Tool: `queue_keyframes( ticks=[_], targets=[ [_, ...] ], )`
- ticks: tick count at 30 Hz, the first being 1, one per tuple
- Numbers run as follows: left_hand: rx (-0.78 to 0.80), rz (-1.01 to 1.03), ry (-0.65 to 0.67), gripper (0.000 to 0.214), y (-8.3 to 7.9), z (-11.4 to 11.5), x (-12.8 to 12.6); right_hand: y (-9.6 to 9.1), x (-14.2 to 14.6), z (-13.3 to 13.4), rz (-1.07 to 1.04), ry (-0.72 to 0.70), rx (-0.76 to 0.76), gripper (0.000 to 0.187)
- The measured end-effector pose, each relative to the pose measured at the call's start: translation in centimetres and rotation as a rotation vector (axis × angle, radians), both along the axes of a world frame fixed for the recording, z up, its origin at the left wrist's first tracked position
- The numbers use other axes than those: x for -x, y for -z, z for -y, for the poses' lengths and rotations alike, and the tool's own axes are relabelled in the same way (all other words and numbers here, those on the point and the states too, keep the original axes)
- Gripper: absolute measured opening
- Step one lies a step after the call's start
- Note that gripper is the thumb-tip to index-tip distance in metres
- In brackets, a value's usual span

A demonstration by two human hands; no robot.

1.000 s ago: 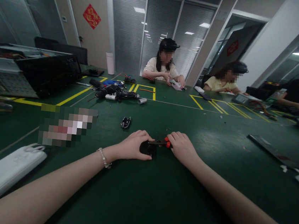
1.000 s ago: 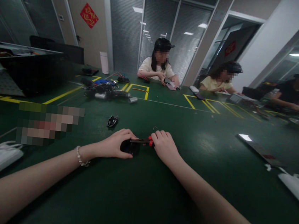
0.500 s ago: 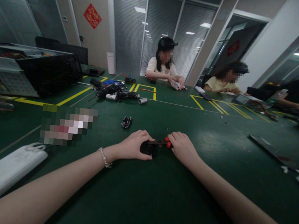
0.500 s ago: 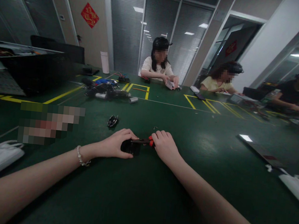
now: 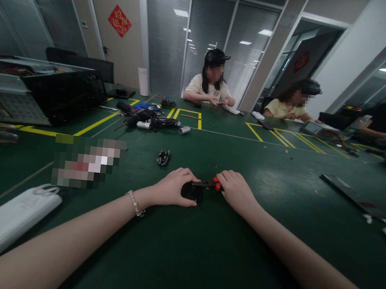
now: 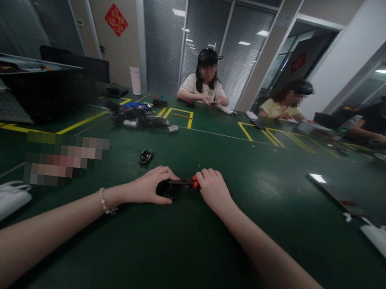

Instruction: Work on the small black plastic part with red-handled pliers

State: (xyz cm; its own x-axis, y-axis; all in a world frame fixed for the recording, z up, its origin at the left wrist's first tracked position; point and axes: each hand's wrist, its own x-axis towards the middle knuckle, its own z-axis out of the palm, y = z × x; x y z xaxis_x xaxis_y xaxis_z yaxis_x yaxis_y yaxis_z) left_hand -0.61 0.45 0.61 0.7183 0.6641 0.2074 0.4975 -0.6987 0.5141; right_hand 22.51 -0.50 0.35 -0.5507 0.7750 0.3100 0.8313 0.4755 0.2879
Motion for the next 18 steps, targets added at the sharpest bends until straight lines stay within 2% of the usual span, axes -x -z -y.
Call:
queue_keyframes(
  ticks=[18],
  targets=[
    [-0.005, 0.007, -0.007, 0.052, 0.00, 0.00, -0.06, 0.01, -0.06, -0.11, -0.006, -0.013, -0.003, 0.027]
  ],
)
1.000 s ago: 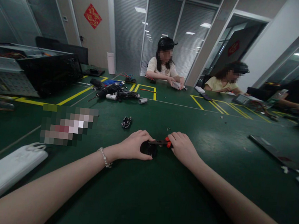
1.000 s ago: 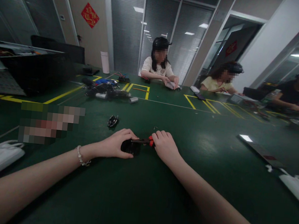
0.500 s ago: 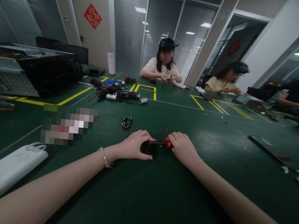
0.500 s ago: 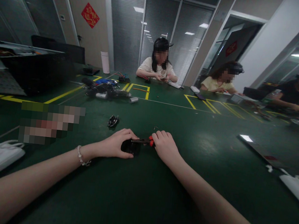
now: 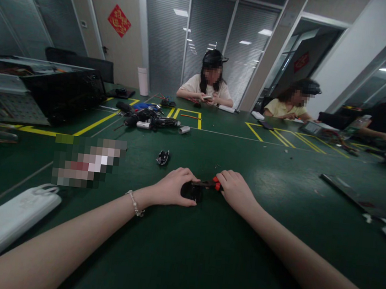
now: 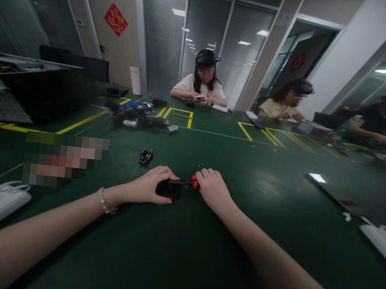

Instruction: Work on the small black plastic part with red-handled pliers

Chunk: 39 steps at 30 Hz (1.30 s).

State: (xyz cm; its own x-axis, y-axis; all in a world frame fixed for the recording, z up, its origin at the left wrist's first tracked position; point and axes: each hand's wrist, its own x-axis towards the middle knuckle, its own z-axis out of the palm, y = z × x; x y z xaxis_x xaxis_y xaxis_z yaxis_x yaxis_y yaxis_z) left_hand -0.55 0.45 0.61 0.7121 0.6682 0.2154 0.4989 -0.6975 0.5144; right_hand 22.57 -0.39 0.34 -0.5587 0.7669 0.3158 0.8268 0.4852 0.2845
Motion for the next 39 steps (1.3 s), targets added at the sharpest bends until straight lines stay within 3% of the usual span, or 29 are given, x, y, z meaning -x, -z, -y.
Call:
queue_keyframes(
  ticks=[39],
  targets=[
    [-0.002, -0.018, 0.002, 0.052, 0.07, -0.09, 0.08, 0.26, -0.07, -0.14, -0.008, 0.005, 0.001, 0.028]
  ],
)
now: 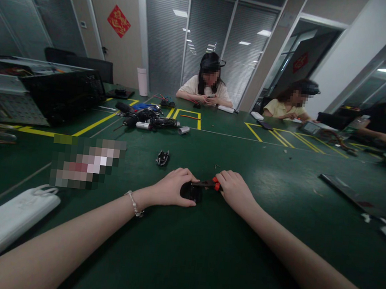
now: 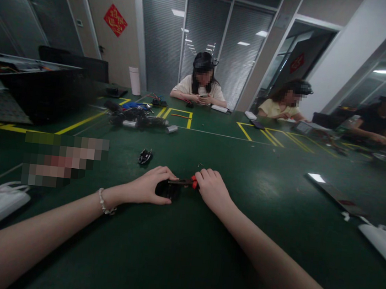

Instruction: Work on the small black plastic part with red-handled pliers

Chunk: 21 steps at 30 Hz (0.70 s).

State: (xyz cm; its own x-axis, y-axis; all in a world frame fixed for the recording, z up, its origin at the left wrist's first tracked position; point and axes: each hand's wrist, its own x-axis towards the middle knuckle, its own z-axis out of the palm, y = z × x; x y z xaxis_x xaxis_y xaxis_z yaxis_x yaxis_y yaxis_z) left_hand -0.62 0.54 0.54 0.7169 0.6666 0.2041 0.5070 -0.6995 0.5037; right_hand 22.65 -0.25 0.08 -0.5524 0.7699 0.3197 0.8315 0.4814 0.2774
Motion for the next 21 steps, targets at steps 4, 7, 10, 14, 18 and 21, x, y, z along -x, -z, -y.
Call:
queue_keyframes(
  ticks=[4, 7, 10, 14, 18, 21],
  targets=[
    [-0.001, 0.001, -0.001, 0.053, 0.08, -0.01, -0.01, -0.06, -0.03, 0.00, -0.005, -0.003, 0.016, 0.028],
    [-0.010, 0.004, 0.000, 0.053, 0.17, -0.03, -0.04, -0.20, 0.01, 0.09, 0.001, 0.003, 0.022, 0.029],
    [-0.018, 0.011, 0.005, 0.052, 0.28, -0.08, -0.05, -0.27, 0.07, 0.17, 0.006, 0.016, 0.023, 0.029],
    [-0.036, 0.025, 0.008, 0.051, 0.44, -0.13, -0.05, -0.22, 0.10, 0.14, 0.011, 0.020, 0.026, 0.030],
    [-0.038, 0.027, 0.007, 0.052, 0.47, -0.12, -0.07, -0.17, 0.09, 0.08, 0.006, 0.018, 0.025, 0.030],
    [-0.032, 0.022, 0.006, 0.052, 0.38, -0.09, -0.07, -0.21, 0.08, 0.08, 0.006, 0.014, 0.038, 0.029]
  ],
)
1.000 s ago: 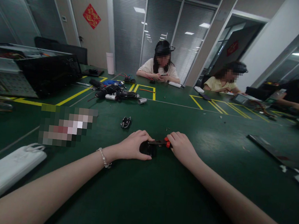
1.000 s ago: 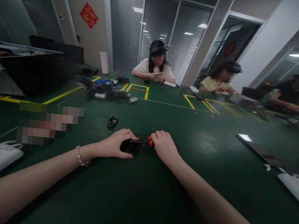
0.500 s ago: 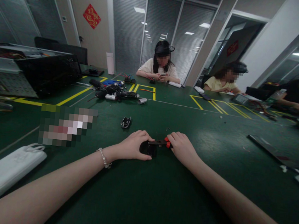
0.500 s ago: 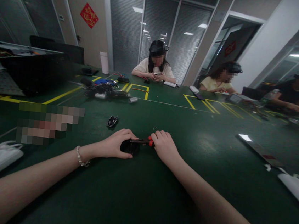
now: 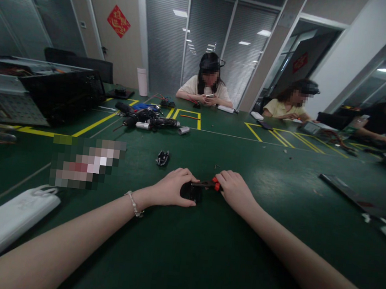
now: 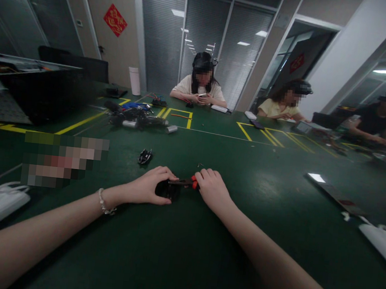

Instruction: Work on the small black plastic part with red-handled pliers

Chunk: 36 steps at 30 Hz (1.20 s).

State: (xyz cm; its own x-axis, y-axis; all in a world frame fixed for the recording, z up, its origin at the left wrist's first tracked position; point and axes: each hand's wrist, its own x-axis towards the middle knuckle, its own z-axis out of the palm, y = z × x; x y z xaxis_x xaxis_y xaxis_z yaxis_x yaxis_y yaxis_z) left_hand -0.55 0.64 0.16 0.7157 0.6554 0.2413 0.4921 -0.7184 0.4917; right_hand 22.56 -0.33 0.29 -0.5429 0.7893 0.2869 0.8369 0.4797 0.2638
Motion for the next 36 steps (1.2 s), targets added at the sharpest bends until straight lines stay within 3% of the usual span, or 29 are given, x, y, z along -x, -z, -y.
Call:
queue_keyframes(
  ticks=[36],
  targets=[
    [0.024, -0.020, -0.007, 0.053, -0.35, 0.15, 0.06, -0.19, 0.15, 0.16, 0.012, 0.005, -0.017, 0.030]
  ],
)
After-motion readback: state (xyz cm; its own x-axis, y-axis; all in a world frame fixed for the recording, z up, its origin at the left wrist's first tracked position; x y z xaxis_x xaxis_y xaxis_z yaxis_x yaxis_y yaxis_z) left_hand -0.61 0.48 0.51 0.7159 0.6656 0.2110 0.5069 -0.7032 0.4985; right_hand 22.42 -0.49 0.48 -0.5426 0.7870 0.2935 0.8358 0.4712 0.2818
